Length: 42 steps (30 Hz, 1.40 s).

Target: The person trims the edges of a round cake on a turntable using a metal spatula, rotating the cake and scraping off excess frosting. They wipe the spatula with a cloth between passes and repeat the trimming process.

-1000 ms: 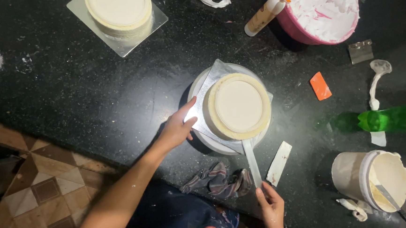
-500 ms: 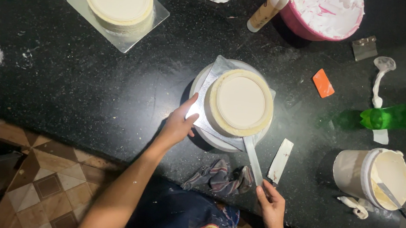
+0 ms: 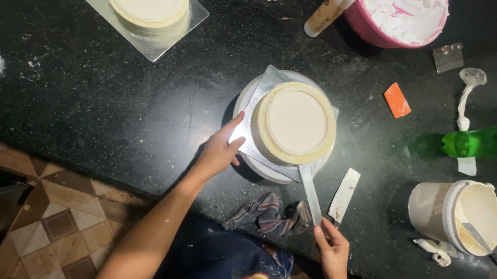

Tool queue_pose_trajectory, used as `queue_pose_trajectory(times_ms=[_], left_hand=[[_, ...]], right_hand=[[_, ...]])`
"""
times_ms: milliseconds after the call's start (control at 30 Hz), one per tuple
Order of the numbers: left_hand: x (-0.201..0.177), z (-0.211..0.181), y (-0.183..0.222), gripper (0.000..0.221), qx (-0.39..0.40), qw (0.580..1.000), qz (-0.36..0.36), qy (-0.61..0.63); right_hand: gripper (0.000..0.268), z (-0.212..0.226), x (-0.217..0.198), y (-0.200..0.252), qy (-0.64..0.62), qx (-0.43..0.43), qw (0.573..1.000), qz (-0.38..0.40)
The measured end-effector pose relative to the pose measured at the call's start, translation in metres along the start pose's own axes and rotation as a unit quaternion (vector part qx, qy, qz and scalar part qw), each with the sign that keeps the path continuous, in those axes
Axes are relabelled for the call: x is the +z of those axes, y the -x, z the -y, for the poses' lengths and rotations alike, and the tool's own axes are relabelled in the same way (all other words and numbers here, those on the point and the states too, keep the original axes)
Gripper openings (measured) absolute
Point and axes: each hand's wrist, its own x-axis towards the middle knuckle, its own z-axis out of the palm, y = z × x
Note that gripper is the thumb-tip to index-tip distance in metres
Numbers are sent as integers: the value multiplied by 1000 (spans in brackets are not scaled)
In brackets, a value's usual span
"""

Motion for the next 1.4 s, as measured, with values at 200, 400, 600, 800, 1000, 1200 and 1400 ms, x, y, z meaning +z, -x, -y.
queue_pose_trajectory(times_ms=[200, 400, 600, 800, 1000, 1200, 1400], left_hand=[[0, -3, 1, 65, -30, 1000, 4, 1], [0, 5, -1, 65, -18, 1000, 6, 13], [0, 6, 0, 66, -19, 1000, 6, 1], [-3, 4, -3, 66, -53, 998, 13, -32], [-2, 4, 4, 59, -18, 991, -95, -94], [-43, 55, -3, 36, -125, 988, -89, 35], [-47, 20, -6, 36, -138, 989, -38, 44]], right_hand=[[44, -8, -2, -3, -8, -32, 999, 9], [44, 2, 1, 0, -2, -4, 1000, 9], [45, -5, -1, -2, 5, 16, 1000, 11], [48, 15, 7, 6, 86, -2, 995, 42], [60, 110, 27, 47, 181, -25, 977, 107], [64, 103, 31, 65, 144, -243, 953, 108], [61, 145, 26, 78, 165, -141, 968, 129]])
